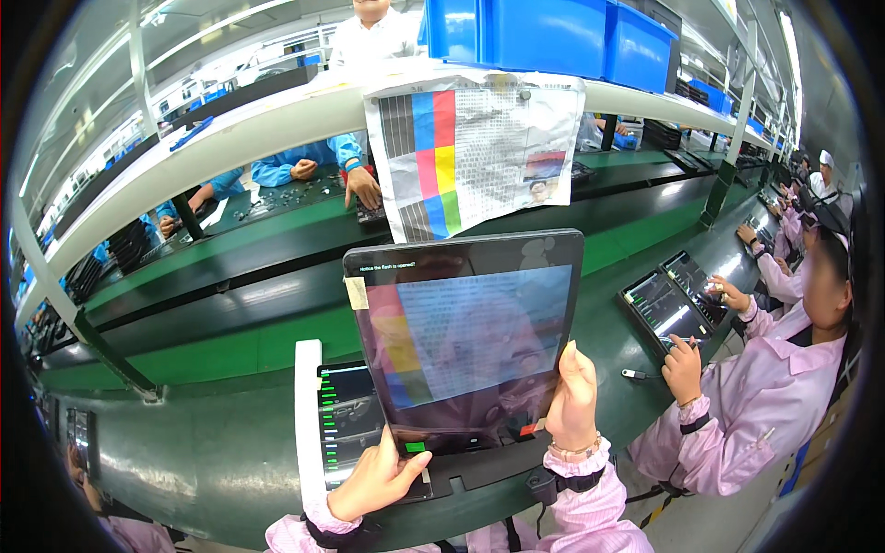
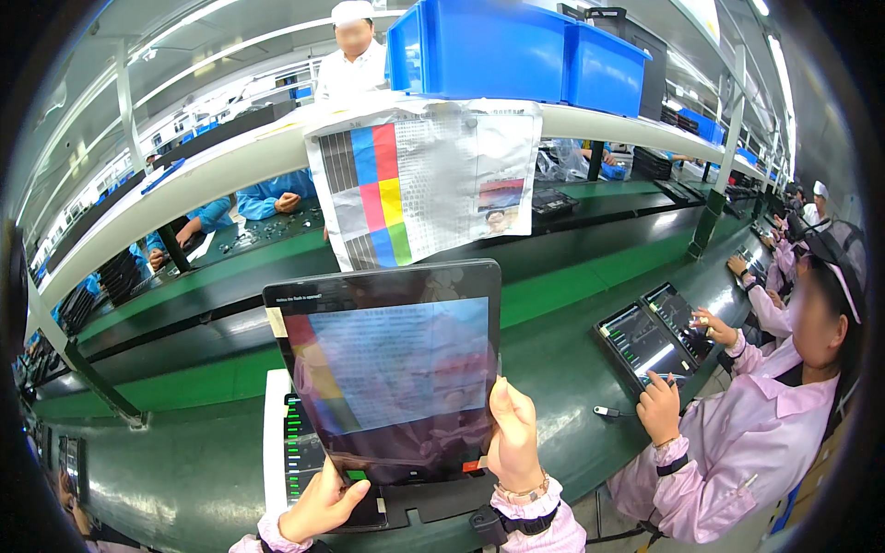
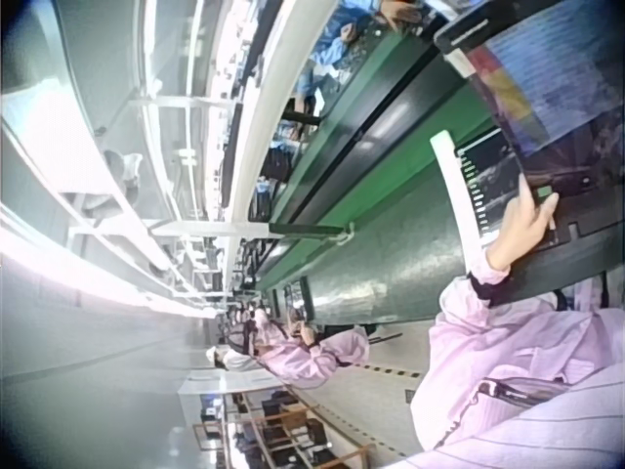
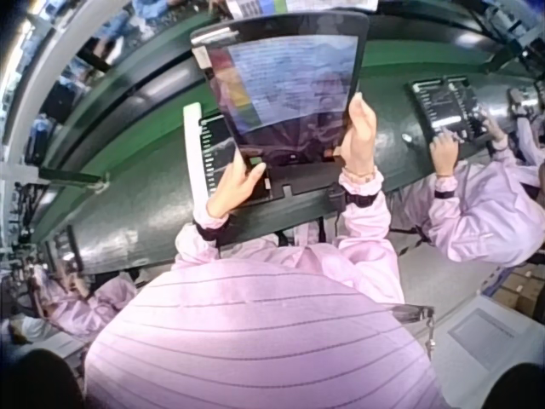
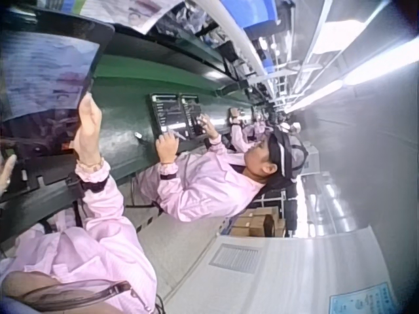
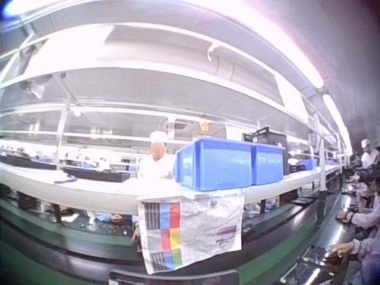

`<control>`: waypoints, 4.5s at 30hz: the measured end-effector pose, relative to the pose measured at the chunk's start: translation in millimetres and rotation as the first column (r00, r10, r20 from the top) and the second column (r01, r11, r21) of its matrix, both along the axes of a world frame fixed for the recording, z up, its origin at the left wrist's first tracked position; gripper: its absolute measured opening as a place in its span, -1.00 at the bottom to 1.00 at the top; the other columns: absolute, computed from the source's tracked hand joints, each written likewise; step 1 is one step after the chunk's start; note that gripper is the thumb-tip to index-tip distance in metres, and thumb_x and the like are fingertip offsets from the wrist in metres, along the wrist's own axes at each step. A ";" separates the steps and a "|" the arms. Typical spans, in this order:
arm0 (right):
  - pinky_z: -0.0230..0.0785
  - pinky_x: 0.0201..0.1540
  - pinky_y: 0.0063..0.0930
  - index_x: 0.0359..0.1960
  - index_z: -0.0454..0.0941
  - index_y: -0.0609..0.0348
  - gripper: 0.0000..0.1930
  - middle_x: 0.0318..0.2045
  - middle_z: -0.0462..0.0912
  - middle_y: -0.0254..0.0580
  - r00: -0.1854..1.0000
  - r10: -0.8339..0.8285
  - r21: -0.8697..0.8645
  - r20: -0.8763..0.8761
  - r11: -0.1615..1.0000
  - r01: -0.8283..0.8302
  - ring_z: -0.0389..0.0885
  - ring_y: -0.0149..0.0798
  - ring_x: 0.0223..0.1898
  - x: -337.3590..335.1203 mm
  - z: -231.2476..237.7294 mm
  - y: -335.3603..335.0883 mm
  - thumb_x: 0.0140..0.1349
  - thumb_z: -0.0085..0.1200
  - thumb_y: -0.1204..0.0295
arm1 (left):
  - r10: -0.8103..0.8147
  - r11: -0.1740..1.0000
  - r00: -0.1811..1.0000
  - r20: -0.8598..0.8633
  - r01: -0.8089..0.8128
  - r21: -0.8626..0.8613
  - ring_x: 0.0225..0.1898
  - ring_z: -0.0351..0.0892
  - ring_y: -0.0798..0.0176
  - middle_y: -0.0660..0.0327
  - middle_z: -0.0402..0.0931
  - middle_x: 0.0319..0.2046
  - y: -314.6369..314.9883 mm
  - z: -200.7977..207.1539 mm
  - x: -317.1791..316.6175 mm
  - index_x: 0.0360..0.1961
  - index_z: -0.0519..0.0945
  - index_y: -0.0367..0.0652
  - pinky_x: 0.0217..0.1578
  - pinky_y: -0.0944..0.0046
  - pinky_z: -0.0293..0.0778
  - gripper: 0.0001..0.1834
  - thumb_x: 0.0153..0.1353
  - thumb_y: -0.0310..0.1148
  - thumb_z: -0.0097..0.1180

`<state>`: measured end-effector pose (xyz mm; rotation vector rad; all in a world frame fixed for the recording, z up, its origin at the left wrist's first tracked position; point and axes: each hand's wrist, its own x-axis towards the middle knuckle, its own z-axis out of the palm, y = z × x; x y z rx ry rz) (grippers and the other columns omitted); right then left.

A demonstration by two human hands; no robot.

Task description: Testing and inspecting multiple tablet devices on an assembly line conveyor belt.

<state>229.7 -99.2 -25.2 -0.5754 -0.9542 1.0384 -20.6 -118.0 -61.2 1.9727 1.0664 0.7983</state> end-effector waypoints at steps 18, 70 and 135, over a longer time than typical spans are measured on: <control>0.28 0.00 -0.51 -0.01 0.43 0.40 -0.59 -0.11 0.56 -0.15 1.000 0.000 0.008 -0.009 1.000 0.000 0.50 -0.37 -0.10 1.8 0.1 -0.8 0.40 -0.23 0.23 | -0.052 0.996 0.997 -0.048 0.055 0.066 -0.48 0.53 -0.25 -0.12 0.54 -0.48 5.5 -7.1 -4.3 0.03 0.15 -0.46 -0.49 0.03 0.44 -0.46 0.24 -0.25 0.05; 0.31 -0.03 -0.49 -0.13 0.47 0.36 -0.66 -0.15 0.59 -0.14 0.995 -0.045 -0.014 -0.085 0.999 0.043 0.54 -0.33 -0.15 -1.3 3.1 -3.3 0.36 -0.16 0.27 | -0.113 0.990 0.985 -0.131 0.123 0.072 -0.55 0.51 -0.23 -0.14 0.51 -0.56 5.5 0.6 -7.2 -0.06 0.19 -0.59 -0.57 0.04 0.41 -0.49 0.24 -0.31 0.03; 0.26 -0.06 -0.56 -0.05 0.46 0.40 -0.62 -0.19 0.57 -0.22 0.995 -0.084 -0.027 -0.061 0.996 0.083 0.47 -0.43 -0.18 1.1 -0.1 -1.6 0.38 -0.18 0.26 | 0.029 0.998 0.977 -0.210 -0.018 0.054 -0.53 0.55 -0.17 -0.13 0.52 -0.57 1.7 6.3 -4.4 -0.12 0.28 -0.55 -0.52 0.09 0.46 -0.56 0.24 -0.29 0.03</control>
